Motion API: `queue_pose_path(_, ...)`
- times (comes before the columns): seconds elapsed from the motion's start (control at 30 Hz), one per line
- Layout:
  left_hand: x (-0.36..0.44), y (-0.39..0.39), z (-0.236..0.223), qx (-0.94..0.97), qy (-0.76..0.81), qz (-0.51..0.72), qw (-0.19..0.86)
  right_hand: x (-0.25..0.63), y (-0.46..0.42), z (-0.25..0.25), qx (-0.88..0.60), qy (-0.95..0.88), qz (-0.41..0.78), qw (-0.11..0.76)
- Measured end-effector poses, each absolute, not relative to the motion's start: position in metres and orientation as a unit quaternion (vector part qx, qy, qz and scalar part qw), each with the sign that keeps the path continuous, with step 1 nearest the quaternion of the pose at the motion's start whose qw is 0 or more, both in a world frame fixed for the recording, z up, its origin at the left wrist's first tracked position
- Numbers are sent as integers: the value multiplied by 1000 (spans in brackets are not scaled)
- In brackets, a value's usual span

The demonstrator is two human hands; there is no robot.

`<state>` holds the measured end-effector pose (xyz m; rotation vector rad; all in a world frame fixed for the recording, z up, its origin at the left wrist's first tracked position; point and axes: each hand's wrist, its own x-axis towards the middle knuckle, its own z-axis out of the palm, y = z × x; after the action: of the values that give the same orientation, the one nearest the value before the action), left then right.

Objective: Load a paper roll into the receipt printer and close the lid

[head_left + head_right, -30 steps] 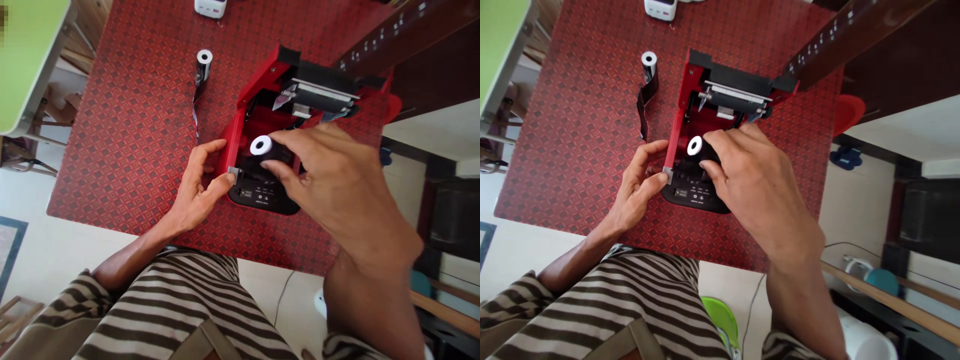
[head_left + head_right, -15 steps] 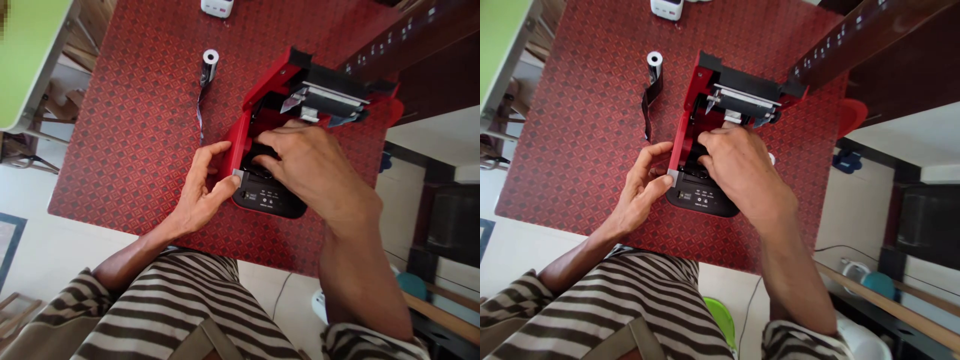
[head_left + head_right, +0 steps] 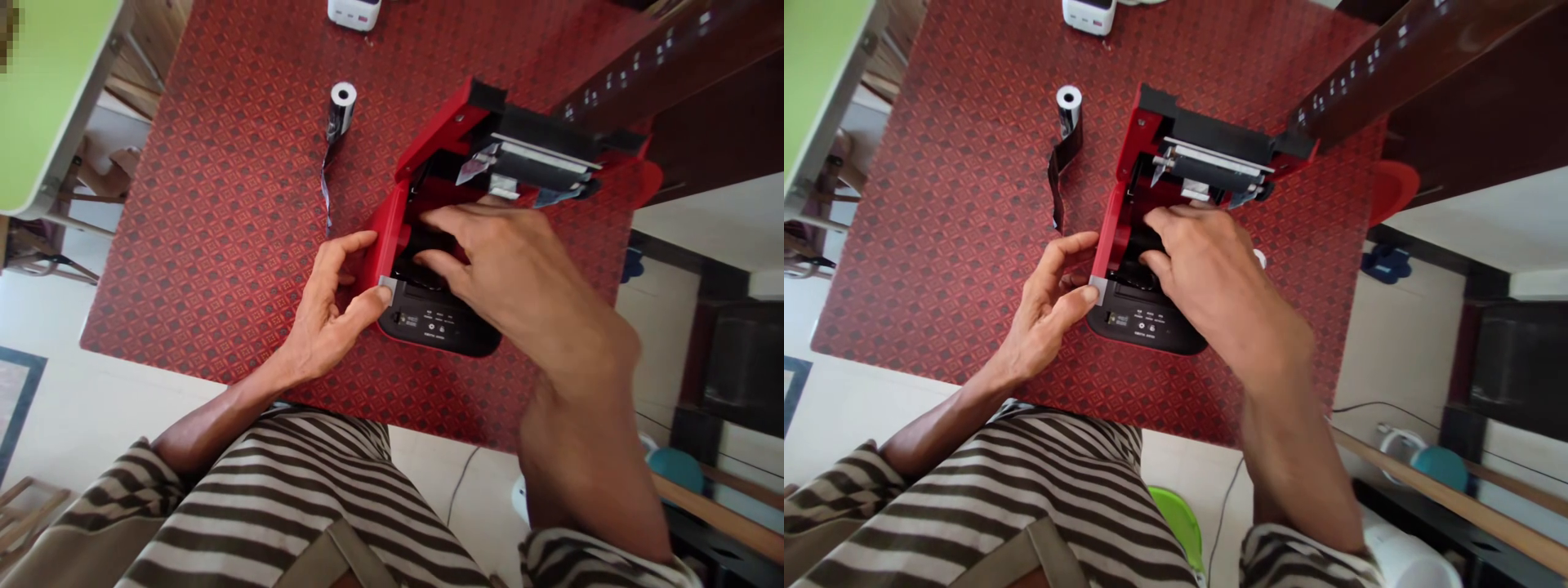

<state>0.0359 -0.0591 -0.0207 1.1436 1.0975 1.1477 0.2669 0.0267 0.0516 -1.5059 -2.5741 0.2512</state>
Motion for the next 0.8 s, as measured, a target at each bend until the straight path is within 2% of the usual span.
queue_pose_path(0.23, 35, -60, -21, 484, 465, 484, 561, 288, -14, 102, -431, -873, 161, 161)
queue_pose_path(0.33, 35, -60, -22, 487, 471, 486, 552, 291, -22, 97, -427, -871, 168, 174)
queue_pose_path(0.57, 33, -58, -23, 505, 469, 490, 534, 281, -17, 72, -405, -873, 100, 254)
queue_pose_path(0.8, 31, -57, -28, 511, 466, 497, 524, 283, -29, 78, -454, -850, 90, 252)
